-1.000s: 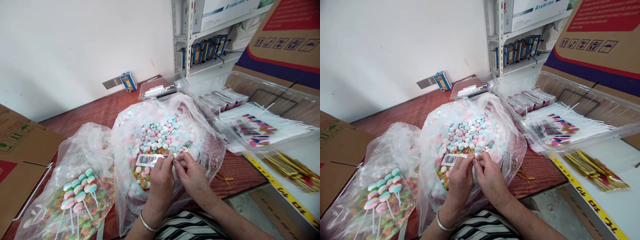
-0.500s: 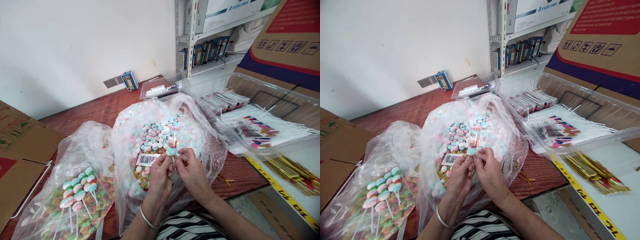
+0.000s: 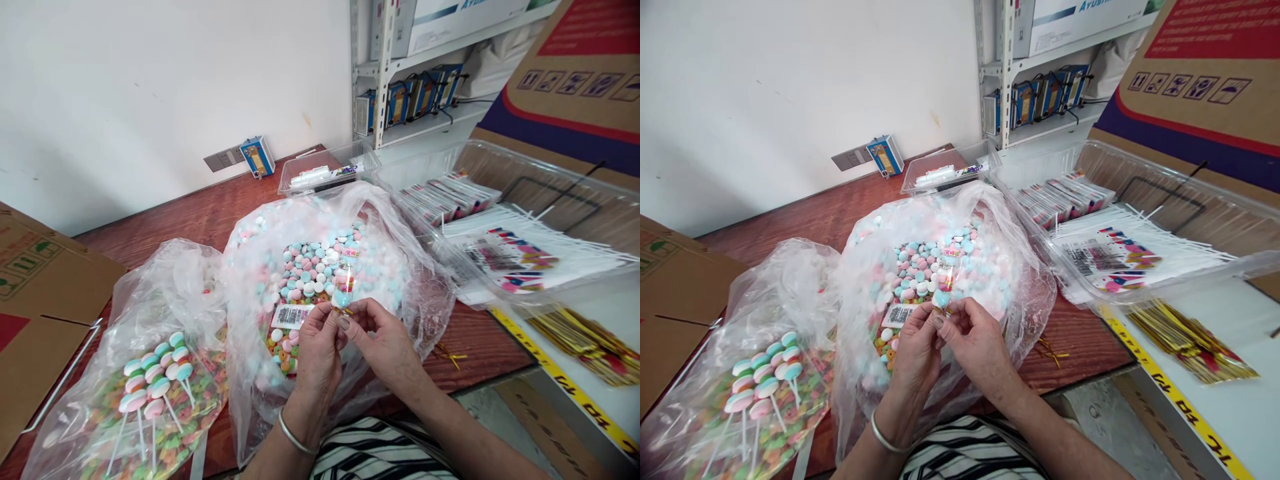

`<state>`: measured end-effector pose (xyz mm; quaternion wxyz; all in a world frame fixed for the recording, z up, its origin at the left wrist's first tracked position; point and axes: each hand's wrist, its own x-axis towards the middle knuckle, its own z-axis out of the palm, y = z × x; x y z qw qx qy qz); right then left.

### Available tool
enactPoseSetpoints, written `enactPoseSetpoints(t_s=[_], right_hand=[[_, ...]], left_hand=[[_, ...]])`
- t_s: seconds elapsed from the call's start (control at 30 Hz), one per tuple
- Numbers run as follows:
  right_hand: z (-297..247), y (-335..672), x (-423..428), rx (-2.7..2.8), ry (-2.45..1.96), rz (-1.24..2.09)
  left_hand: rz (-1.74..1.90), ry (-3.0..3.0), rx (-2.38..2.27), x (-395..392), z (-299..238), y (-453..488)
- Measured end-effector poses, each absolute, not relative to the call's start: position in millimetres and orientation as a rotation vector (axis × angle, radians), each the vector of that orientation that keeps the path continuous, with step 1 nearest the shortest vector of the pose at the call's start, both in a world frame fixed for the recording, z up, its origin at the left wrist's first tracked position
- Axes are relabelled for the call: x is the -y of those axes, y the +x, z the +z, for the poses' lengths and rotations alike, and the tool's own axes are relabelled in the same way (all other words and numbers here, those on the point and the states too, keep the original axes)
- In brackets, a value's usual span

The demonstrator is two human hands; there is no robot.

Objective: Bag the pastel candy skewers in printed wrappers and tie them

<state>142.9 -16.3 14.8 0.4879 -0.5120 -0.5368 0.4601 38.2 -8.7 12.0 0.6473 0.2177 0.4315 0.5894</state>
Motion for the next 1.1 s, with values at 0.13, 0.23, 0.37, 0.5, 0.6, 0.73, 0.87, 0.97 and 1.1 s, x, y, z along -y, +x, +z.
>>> enactPoseSetpoints(t_s=[0.13, 0.23, 0.37, 0.5, 0.6, 0.73, 0.87, 0.97, 1.1], right_hand=[[12.2, 140.2, 12.1, 1.156, -1.098, 1.309], [10.6, 143.0, 13.2, 1.328, -1.226, 1.046], [5.0, 148.6, 15.8, 1.689, -1.353, 0.490], [3.4, 149.2, 15.6, 1.883, -1.325, 0.257], [3.5, 147.8, 14.3, 1.896, -1.299, 0.231], [0.8, 146.3, 13.5, 1.802, -1.251, 0.381], [-0.4, 143.1, 16.0, 1.706, -1.231, 0.480], [1.4, 140.0, 17.7, 1.697, -1.284, 0.454], [5.8, 137.3, 16.8, 1.666, -1.327, 0.499]], left_hand=[[1.329, 0.642, -1.024, 12.6, 7.6, 41.0], [1.263, 0.946, -1.143, 13.6, 6.4, 34.8], [1.177, 1.771, -1.398, 12.6, 6.7, 19.5], [1.118, 2.103, -1.501, 13.3, 5.8, 14.5], [1.175, 1.923, -1.542, 15.0, 6.9, 19.0], [1.211, 1.619, -1.501, 14.4, 7.9, 23.4], [1.242, 1.490, -1.499, 12.1, 5.6, 22.5], [1.250, 1.499, -1.553, 11.5, 5.2, 22.2], [1.248, 1.512, -1.563, 13.7, 6.8, 24.6]])
